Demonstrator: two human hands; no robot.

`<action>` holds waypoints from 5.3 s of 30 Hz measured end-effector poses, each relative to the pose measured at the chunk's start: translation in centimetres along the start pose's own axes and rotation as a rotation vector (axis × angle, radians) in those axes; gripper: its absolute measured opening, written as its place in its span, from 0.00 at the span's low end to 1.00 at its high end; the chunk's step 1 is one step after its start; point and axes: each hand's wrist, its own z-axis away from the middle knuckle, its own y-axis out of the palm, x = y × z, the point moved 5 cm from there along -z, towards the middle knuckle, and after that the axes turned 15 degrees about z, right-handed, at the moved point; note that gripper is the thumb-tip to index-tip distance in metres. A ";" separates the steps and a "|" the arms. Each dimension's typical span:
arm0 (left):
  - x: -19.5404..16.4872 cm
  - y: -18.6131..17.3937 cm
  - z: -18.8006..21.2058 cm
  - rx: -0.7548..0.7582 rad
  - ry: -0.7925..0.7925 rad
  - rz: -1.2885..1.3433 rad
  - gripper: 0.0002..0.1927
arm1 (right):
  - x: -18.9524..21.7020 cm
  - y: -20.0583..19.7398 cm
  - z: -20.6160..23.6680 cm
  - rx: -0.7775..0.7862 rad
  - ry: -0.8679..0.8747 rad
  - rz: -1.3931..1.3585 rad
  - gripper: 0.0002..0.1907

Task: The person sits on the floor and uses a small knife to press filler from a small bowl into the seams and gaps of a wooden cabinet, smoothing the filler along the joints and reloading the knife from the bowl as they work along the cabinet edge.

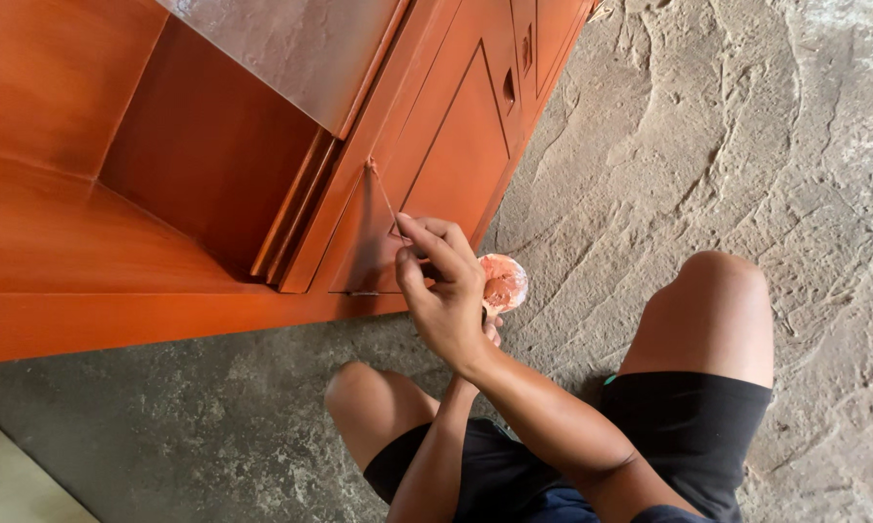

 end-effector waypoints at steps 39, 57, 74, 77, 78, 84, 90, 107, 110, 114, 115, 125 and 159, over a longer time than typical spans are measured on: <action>0.8 -0.5 -0.3 0.002 0.040 -0.202 0.04 | 0.1 -0.2 0.5 -0.051 -0.155 0.157 0.21; 0.0 -1.0 0.9 0.036 0.105 -0.134 0.10 | -0.3 0.0 -0.5 -0.083 -0.212 0.195 0.20; -0.6 -0.9 0.8 0.145 0.194 -0.158 0.09 | -0.4 -0.1 -1.2 -0.105 -0.225 0.202 0.19; -1.0 -0.7 1.0 0.177 0.271 -0.287 0.08 | -0.2 -0.1 -1.3 -0.098 -0.251 0.180 0.18; -1.2 -0.4 1.1 0.211 0.307 -0.345 0.08 | -0.2 -0.3 -1.3 -0.112 -0.259 0.226 0.18; -1.1 -0.6 1.2 0.121 0.169 -0.177 0.14 | -1.0 -0.1 -1.1 -0.066 -0.099 0.121 0.17; -0.6 -0.5 0.9 0.039 0.079 -0.060 0.09 | -0.9 0.6 -0.1 -0.011 -0.054 0.043 0.18; 0.3 -0.9 0.4 0.128 -0.093 0.258 0.07 | -0.8 0.9 1.3 -0.104 -0.202 0.156 0.21; -0.4 -0.5 0.2 0.090 -0.045 0.145 0.05 | -0.6 0.7 1.4 -0.116 -0.225 0.174 0.23; -0.2 -0.3 0.5 -0.055 -0.022 -0.009 0.06 | -0.5 1.1 1.2 -0.093 -0.224 0.130 0.22; -0.2 -0.2 0.6 -0.047 -0.009 -0.055 0.07 | -0.5 1.2 1.1 -0.083 -0.225 0.122 0.21; 0.1 -0.9 -0.3 0.218 -0.237 0.334 0.12 | -0.3 1.5 1.4 -0.040 -0.142 0.118 0.18; -1.1 -0.3 0.8 0.188 0.182 -0.232 0.07 | -1.0 0.1 -0.2 -0.095 -0.286 0.218 0.23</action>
